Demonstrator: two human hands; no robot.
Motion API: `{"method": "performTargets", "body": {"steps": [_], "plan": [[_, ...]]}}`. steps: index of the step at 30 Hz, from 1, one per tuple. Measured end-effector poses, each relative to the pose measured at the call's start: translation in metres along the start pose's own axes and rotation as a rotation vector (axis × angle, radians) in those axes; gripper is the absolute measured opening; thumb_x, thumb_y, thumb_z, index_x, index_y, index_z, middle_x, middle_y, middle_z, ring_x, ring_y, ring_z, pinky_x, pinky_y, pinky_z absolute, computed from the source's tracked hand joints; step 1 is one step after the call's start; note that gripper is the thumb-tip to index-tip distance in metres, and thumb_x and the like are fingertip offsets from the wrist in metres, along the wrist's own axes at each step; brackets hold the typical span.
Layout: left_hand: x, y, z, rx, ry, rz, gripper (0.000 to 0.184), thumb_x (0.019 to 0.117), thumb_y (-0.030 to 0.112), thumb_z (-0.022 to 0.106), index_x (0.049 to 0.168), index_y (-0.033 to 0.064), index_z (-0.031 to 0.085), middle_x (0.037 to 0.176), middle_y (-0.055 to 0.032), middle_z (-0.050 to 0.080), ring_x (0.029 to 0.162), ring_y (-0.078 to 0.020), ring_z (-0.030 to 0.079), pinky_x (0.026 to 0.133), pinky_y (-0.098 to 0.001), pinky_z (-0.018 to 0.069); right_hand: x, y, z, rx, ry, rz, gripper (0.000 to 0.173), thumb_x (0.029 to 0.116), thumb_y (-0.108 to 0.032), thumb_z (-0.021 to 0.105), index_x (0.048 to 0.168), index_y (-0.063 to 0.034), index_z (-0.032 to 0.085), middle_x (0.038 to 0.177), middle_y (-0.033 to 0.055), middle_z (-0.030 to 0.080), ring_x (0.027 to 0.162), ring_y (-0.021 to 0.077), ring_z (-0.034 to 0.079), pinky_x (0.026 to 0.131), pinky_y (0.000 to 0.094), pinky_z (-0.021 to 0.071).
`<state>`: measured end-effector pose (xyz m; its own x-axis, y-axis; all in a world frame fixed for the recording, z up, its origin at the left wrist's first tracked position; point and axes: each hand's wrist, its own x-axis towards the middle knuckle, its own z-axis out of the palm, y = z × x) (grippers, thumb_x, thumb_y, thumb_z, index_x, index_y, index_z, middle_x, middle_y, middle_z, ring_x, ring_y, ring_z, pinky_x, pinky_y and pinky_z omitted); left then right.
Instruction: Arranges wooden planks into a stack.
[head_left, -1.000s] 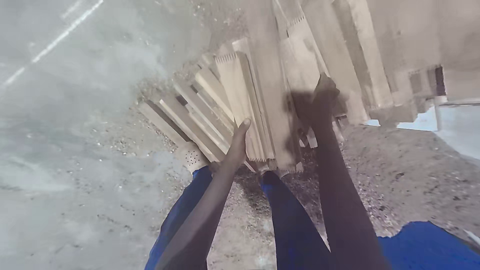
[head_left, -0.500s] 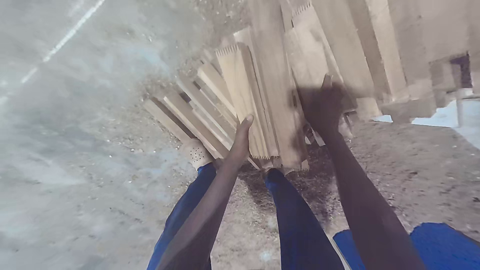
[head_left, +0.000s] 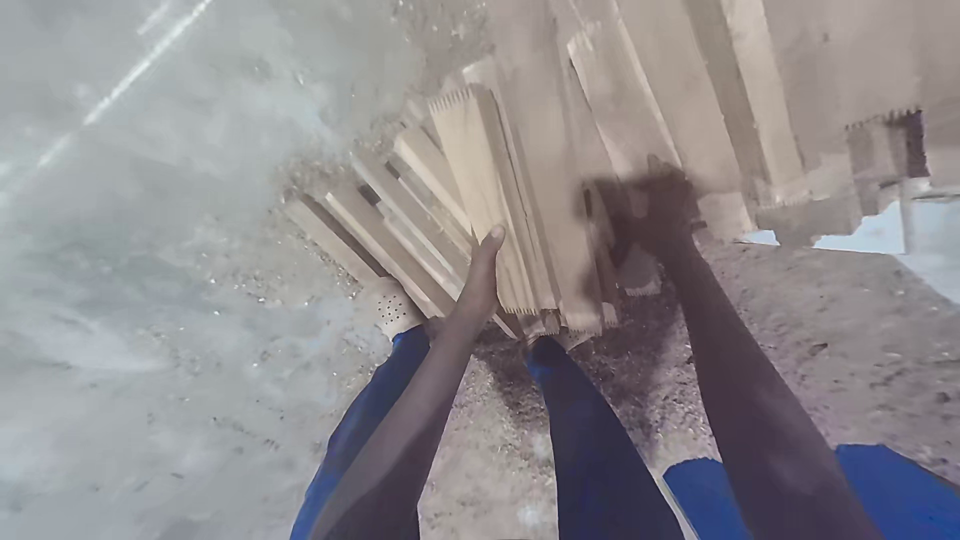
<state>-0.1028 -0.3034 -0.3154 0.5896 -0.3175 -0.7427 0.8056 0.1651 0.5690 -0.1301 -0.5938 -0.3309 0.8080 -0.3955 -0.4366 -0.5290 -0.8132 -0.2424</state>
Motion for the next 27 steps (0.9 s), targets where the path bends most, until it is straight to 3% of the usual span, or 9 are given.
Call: {"method": "performTargets", "body": {"steps": [3,9,12,14,16,18,20,23,27], "plan": [[-0.001,0.003,0.001,0.032,0.002,0.003,0.085,0.0858,0.075,0.057,0.147,0.0185,0.039,0.114,0.0015,0.068,0.098,-0.0067,0.068,0.082,-0.0297,0.0599,0.001,-0.001,0.001,-0.007,0.038,-0.026,0.083,0.0858,-0.031,0.077,0.151,0.0032,0.04,0.151,0.0371,0.036,0.141,0.0566,0.033,0.111,0.0689,0.0303],[-0.001,0.002,0.004,0.05,0.009,0.013,0.083,0.0857,0.077,0.055,0.142,0.0172,0.045,0.112,0.0009,0.069,0.098,-0.0075,0.068,0.083,-0.03,0.0597,-0.002,-0.018,0.004,0.033,0.144,0.062,0.083,0.0892,-0.053,0.068,0.153,-0.0055,0.043,0.151,0.0355,0.035,0.134,0.0558,0.039,0.104,0.0673,0.0385],[-0.001,-0.001,0.003,0.014,0.011,0.041,0.087,0.0831,0.077,0.058,0.144,0.0164,0.042,0.113,0.0015,0.068,0.099,-0.0065,0.068,0.084,-0.0293,0.0595,-0.005,-0.025,0.013,0.051,0.183,0.108,0.082,0.0929,-0.06,0.059,0.153,-0.0068,0.044,0.158,0.0336,0.029,0.145,0.0538,0.028,0.113,0.0686,0.0292],[0.002,-0.003,0.003,-0.028,0.003,0.061,0.094,0.0767,0.079,0.064,0.142,0.0151,0.043,0.111,0.0021,0.07,0.098,-0.0067,0.069,0.084,-0.0296,0.0604,-0.007,-0.03,0.019,0.061,0.191,0.115,0.085,0.0963,-0.065,0.05,0.152,0.0002,0.043,0.154,0.0325,0.038,0.146,0.0503,0.032,0.117,0.0666,0.0254],[0.002,-0.004,0.002,-0.034,-0.008,0.06,0.092,0.0761,0.079,0.065,0.14,0.0163,0.044,0.109,0.0035,0.07,0.096,-0.006,0.069,0.083,-0.0289,0.0608,-0.01,-0.035,0.016,0.035,0.142,0.131,0.087,0.0991,-0.065,0.043,0.152,0.0044,0.039,0.155,0.032,0.038,0.148,0.0486,0.03,0.119,0.0665,0.0223],[0.001,-0.001,0.001,-0.006,-0.017,0.039,0.088,0.0778,0.08,0.062,0.14,0.0194,0.046,0.109,0.004,0.07,0.096,-0.006,0.069,0.081,-0.029,0.0607,-0.004,-0.041,0.003,0.059,0.125,0.159,0.083,0.0935,-0.063,0.056,0.141,0.0045,0.048,0.142,0.0336,0.048,0.137,0.0491,0.043,0.111,0.066,0.0343],[0.001,0.0,0.0,0.019,-0.025,0.032,0.088,0.0775,0.083,0.06,0.139,0.0213,0.048,0.109,0.0037,0.071,0.096,-0.0066,0.069,0.081,-0.0299,0.0608,0.005,-0.031,0.001,0.199,0.124,0.165,0.074,0.0866,-0.047,0.072,0.137,0.0014,0.048,0.125,0.0316,0.057,0.117,0.0474,0.056,0.096,0.0642,0.0459],[0.0,-0.001,0.002,0.01,-0.02,0.03,0.089,0.0773,0.083,0.06,0.14,0.0215,0.047,0.11,0.0038,0.071,0.095,-0.0071,0.07,0.08,-0.03,0.061,-0.013,-0.045,-0.026,0.405,-0.043,0.183,0.064,0.0924,-0.029,0.072,0.143,-0.0002,0.044,0.127,0.0278,0.059,0.112,0.0398,0.061,0.094,0.058,0.0503],[0.0,-0.001,0.005,-0.002,0.019,-0.006,0.092,0.0774,0.081,0.062,0.144,0.0208,0.043,0.111,0.0031,0.07,0.095,-0.0067,0.069,0.08,-0.0297,0.0606,-0.076,-0.076,-0.05,0.575,-0.065,0.165,0.084,0.0827,-0.026,0.081,0.151,-0.0158,0.034,0.127,0.0184,0.059,0.101,0.0335,0.063,0.079,0.0538,0.0555]]}}
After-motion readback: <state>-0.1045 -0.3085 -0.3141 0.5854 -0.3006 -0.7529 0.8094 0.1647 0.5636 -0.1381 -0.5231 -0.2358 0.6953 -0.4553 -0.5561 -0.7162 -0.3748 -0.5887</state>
